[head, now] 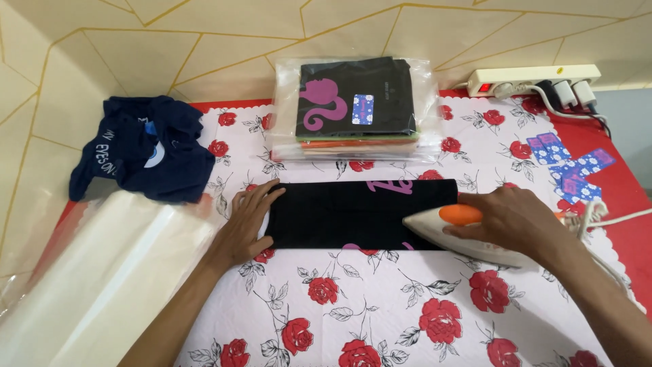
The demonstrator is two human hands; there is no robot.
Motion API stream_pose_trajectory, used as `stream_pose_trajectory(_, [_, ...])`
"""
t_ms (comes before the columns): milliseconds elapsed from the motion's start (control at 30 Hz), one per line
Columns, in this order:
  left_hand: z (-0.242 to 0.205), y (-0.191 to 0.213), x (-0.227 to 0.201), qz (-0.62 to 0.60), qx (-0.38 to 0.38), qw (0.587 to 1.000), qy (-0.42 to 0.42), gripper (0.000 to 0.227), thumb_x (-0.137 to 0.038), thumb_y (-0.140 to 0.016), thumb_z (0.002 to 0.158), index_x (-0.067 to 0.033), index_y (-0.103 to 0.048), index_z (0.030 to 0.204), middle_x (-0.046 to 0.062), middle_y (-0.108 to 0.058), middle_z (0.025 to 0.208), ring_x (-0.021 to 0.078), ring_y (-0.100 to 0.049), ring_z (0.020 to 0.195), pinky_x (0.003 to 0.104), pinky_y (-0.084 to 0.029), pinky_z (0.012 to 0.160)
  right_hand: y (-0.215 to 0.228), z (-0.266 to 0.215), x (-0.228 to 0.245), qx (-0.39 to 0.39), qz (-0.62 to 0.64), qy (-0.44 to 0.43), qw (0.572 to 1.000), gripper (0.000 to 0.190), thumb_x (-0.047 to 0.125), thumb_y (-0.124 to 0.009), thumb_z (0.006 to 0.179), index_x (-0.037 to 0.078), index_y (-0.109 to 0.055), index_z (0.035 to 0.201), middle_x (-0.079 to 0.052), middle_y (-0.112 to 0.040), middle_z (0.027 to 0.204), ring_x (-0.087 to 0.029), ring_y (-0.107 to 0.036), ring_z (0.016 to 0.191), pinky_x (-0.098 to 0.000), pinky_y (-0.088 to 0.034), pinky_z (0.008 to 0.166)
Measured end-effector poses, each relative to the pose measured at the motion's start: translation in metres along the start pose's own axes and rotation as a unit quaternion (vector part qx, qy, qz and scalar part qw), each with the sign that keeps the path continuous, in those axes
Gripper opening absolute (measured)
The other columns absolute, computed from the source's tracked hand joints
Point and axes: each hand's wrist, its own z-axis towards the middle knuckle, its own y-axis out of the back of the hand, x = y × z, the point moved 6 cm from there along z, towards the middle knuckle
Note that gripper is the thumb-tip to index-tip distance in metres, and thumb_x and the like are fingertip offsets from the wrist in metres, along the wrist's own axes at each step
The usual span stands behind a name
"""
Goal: Ironing a black t-shirt on an ironing board and folding it neatly for storage or display.
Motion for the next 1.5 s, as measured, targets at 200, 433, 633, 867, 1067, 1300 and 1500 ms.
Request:
stream_pose_trajectory(200, [0.002,0.0,-0.002,-0.01,0.006,1.0,0.004,0.094,-0.017,-0.058,0.066,-0.008,-0.032,0.156,0.018,-0.028,0.166,0.0347,-0.032,0.15,0.059,-0.019,0.116,0.0,0.008,0.02,0.012,-0.036,0.074,0.997,0.052,0.079,-0.057,0.085,0.028,-0.064,0.093,0.007,-0.074,0.066,-0.013,-0.067,0.056,-0.0282,-0.052,0.063])
stream_pose_trajectory(433, [0.001,0.003,-0.005,-0.013,-0.005,1.0,-0.007,0.092,-0.017,-0.057,0.066,-0.0069,-0.033,0.155,0.019,-0.029,0.166,0.0356,-0.033,0.15,0.06,-0.02,0.115,0.002,0.017,0.032,0.018,-0.034,0.049,0.998,0.055,0.081,-0.058,0.082,0.029,-0.064,0.1,-0.001,-0.072,0.072,-0.024,-0.069,0.07,-0.0357,-0.05,0.062])
stream_pose_trajectory(633, [-0.001,0.005,-0.006,-0.004,-0.011,1.0,-0.007,0.091,-0.014,-0.057,0.067,-0.0063,-0.033,0.154,0.02,-0.029,0.165,0.0353,-0.035,0.149,0.058,-0.02,0.117,0.006,0.024,0.018,-0.029,-0.041,0.005,0.999,0.059,0.08,-0.052,0.086,0.027,-0.067,0.106,-0.003,-0.073,0.072,-0.026,-0.07,0.066,-0.0357,-0.052,0.058])
stream_pose_trajectory(867, [0.002,0.004,-0.005,-0.007,-0.017,1.0,-0.007,0.09,-0.019,-0.058,0.067,-0.0054,-0.034,0.153,0.019,-0.03,0.164,0.0356,-0.036,0.147,0.06,-0.022,0.115,0.011,0.021,0.012,-0.005,-0.038,-0.005,0.999,0.054,0.08,-0.053,0.084,0.031,-0.067,0.102,-0.001,-0.075,0.077,-0.024,-0.073,0.075,-0.0364,-0.054,0.065])
stream_pose_trajectory(1067, [0.001,0.002,-0.003,0.0,-0.015,1.0,-0.004,0.093,-0.017,-0.059,0.067,-0.0057,-0.033,0.155,0.019,-0.029,0.165,0.0349,-0.034,0.149,0.057,-0.023,0.114,0.013,0.031,0.039,0.024,-0.046,0.112,0.992,0.055,0.081,-0.061,0.077,0.035,-0.068,0.107,-0.001,-0.073,0.077,-0.024,-0.068,0.075,-0.0364,-0.05,0.067])
stream_pose_trajectory(1300, [0.001,-0.01,0.013,-0.004,0.022,0.999,0.043,0.1,-0.023,-0.053,0.064,-0.0154,-0.03,0.161,0.015,-0.028,0.164,0.0328,-0.028,0.149,0.058,-0.016,0.115,0.02,0.025,0.097,-0.024,-0.032,0.192,0.981,0.055,0.073,-0.069,0.078,0.031,-0.076,0.113,-0.006,-0.081,0.093,-0.031,-0.078,0.094,-0.0427,-0.06,0.093])
stream_pose_trajectory(1500, [0.0,-0.007,0.009,-0.002,0.015,0.999,0.042,0.098,-0.022,-0.053,0.065,-0.0138,-0.031,0.16,0.015,-0.03,0.163,0.0321,-0.029,0.148,0.056,-0.017,0.115,0.019,0.028,0.127,-0.074,-0.02,0.202,0.976,0.061,0.071,-0.063,0.085,0.021,-0.074,0.117,-0.013,-0.079,0.091,-0.037,-0.077,0.092,-0.0492,-0.06,0.086])
